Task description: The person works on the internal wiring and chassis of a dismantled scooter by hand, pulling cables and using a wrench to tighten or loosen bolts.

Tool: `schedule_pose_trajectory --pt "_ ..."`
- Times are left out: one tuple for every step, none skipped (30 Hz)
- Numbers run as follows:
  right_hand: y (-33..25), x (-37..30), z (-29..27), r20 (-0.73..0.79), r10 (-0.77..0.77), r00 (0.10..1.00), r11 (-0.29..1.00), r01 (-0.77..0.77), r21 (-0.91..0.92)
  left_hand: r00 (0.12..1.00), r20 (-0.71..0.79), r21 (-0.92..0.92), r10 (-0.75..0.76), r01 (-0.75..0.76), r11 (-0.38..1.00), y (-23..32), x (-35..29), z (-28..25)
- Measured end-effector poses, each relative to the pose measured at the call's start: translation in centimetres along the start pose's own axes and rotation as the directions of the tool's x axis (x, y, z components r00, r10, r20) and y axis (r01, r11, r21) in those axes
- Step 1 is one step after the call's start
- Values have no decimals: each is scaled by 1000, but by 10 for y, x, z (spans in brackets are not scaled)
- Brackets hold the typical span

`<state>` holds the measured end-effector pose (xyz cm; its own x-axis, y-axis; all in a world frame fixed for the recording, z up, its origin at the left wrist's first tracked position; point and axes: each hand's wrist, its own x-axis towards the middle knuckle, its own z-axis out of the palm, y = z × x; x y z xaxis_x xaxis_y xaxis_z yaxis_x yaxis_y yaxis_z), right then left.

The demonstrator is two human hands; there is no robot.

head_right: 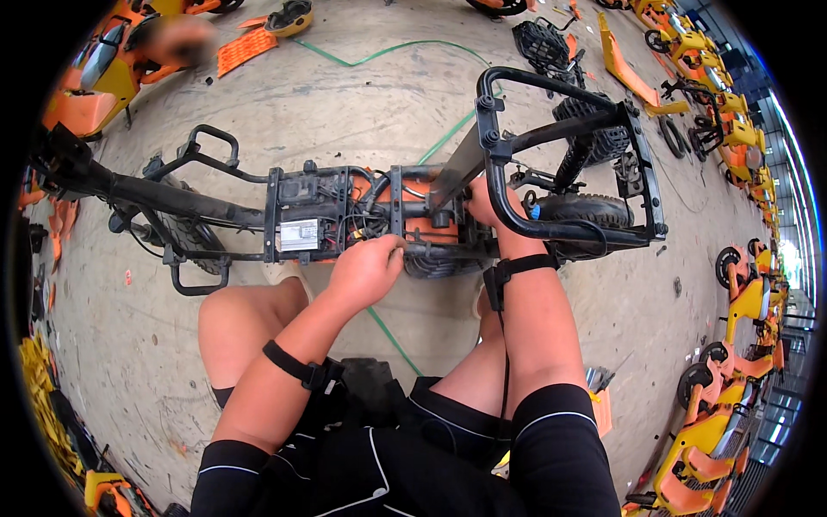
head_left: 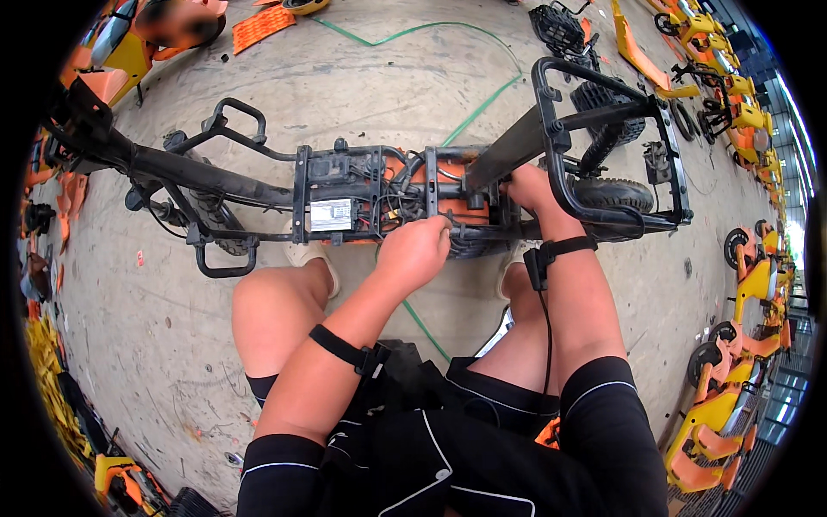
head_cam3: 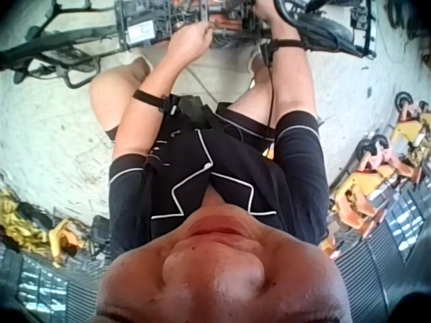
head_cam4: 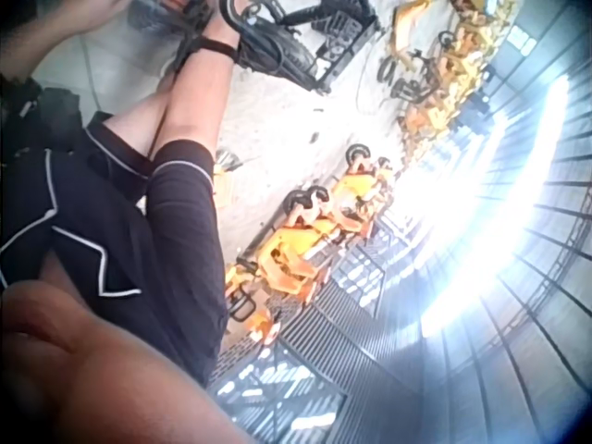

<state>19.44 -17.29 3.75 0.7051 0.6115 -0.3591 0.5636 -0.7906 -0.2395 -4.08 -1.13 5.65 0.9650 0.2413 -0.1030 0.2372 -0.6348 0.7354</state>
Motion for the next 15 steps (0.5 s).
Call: schedule_pose_trajectory --pt "-4 -2 -3 -3 -8 1000 1000 8 -7 1000 0 3 3 -3 1000 -1 1 0" --pt "-4 2 1 -26 -35 999 999 35 -9 1000 -1 6 7 -7 1000 -1 1 1" --pt "-2 4 0 -47 -51 998 999 51 -18 1000 -1 12 7 -7 1000 1 2 1" --pt "-1 3 0 -67 -67 995 997 66 -27 1000 -2 18 8 -8 1000 2 2 -1" --pt "-1 2 2 -84 -71 994 997 68 -30 1000 -2 25 9 -9 1000 3 1 -3" --pt "-10 -2 -2 -86 -49 995 999 49 -7 1000 2 26 10 -10 1000 3 1 -4" --pt "-2 4 4 -100 -54 994 999 53 -5 1000 5 28 11 -11 1000 3 1 -5" --pt "6 9 8 -114 -59 992 998 59 -4 1000 9 30 12 -12 999 3 1 -5" --pt "1 6 6 -160 -112 981 994 113 -5 999 5 29 35 -35 999 0 1 -5" --pt "-1 6 3 -146 -115 983 993 114 -16 999 8 35 32 -33 999 -2 1 -4" --pt "-3 7 1 -131 -118 984 993 116 -28 1000 10 42 29 -30 999 -3 1 -4" --pt "-3 8 0 -118 -118 986 993 114 -40 999 13 47 30 -31 998 -2 2 -5" --pt "-1 7 1 -144 -131 981 991 125 -51 999 20 48 30 -30 998 -1 2 -6" --pt "0 7 2 -170 -144 975 989 135 -63 999 27 49 29 -30 998 0 2 -8" --pt "2 6 3 -197 -157 968 987 144 -77 999 33 48 29 -31 998 1 3 -8"
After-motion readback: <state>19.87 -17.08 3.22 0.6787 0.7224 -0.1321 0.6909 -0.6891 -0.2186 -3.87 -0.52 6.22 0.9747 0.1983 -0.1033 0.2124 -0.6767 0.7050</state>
